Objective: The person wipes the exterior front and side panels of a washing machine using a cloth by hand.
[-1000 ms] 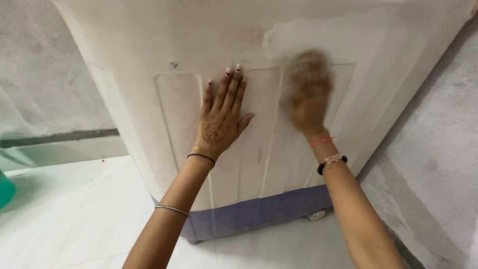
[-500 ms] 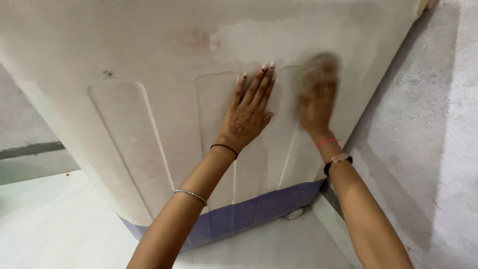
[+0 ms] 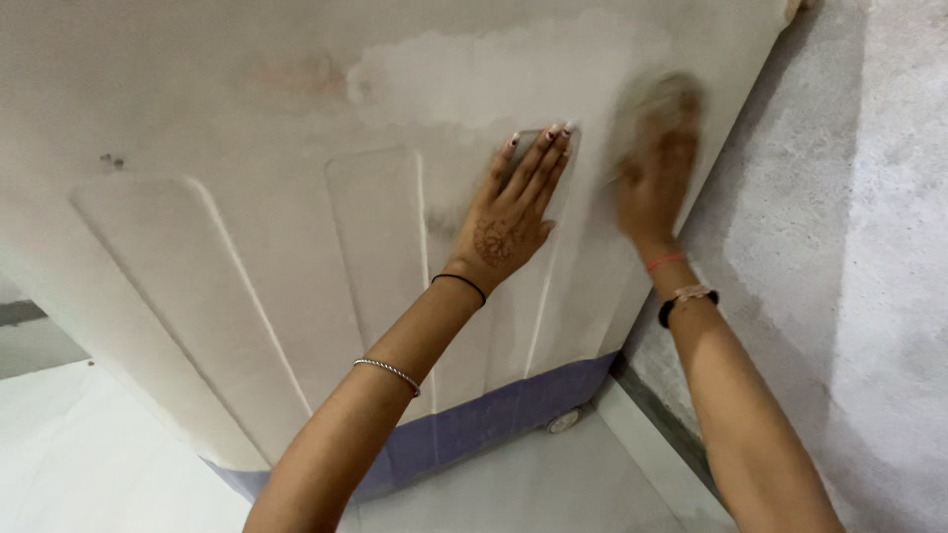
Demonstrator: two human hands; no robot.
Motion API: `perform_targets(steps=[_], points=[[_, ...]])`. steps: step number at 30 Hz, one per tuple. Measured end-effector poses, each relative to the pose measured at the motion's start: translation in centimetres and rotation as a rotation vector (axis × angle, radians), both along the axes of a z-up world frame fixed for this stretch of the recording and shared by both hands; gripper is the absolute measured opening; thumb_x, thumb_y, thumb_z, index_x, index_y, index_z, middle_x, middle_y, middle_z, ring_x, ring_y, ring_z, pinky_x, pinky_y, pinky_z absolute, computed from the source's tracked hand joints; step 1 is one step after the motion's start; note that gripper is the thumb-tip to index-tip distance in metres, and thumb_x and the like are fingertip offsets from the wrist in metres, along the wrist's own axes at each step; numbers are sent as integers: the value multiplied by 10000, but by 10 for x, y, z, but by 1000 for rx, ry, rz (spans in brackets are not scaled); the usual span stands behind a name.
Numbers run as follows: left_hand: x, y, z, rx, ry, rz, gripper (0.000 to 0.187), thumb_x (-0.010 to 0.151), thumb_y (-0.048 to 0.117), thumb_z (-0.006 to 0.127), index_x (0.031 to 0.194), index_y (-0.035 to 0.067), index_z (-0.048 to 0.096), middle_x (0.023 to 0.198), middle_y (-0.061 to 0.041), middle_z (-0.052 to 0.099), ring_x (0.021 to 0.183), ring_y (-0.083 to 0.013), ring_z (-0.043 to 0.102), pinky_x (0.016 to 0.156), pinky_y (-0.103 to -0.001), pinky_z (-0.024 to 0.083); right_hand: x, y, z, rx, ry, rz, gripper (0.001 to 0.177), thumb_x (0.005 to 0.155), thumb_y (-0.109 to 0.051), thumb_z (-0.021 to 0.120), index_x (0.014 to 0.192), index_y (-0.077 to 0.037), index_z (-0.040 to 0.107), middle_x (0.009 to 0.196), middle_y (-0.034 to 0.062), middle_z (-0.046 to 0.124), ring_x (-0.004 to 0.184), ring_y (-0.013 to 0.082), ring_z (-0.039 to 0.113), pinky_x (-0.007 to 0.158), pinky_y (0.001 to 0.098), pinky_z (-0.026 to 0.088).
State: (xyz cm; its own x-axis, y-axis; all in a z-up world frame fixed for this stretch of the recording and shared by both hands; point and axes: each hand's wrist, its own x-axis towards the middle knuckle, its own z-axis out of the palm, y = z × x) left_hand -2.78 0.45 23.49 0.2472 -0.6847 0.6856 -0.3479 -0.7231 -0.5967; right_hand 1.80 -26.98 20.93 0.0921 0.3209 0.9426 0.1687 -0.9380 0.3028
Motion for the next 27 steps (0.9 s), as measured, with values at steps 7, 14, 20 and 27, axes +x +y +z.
perform_targets(steps=[7, 14, 20, 27], points=[[5, -18, 37, -34, -89, 25, 954, 998, 654, 476, 1682, 67, 162, 1742, -91, 108, 1596, -243, 65, 1295, -484, 46, 4, 1, 31, 467, -129, 170, 543, 1179, -166, 491, 1663, -191, 248, 1728, 87, 179, 1624, 313, 206, 1344, 506, 248], [8, -10, 42, -23, -117, 8, 920, 1012, 639, 488, 1685, 91, 183, 1744, -65, 130, 1601, -220, 77, 1308, -479, 48, 11, -13, 41, 214, -83, 17, 553, 1164, -188, 505, 1667, -218, 275, 1734, 85, 173, 1626, 322, 168, 1342, 519, 183], [7, 31, 44, 4, -172, 29, 899, 1017, 609, 498, 1694, 134, 147, 1751, -23, 121, 1602, -197, 75, 1312, -457, 38, 19, -12, 39, 744, -248, 126, 562, 1161, -224, 520, 1671, -235, 284, 1736, 85, 179, 1628, 319, 145, 1349, 527, 139], [-5, 98, 35, -53, -71, 0, 824, 1066, 534, 524, 1693, 115, 194, 1746, -38, 172, 1609, -224, 109, 1320, -475, 68, 13, 110, 32, -78, -49, 90, 524, 1162, -339, 586, 1635, -322, 360, 1743, 50, 206, 1645, 263, 157, 1369, 503, 113]])
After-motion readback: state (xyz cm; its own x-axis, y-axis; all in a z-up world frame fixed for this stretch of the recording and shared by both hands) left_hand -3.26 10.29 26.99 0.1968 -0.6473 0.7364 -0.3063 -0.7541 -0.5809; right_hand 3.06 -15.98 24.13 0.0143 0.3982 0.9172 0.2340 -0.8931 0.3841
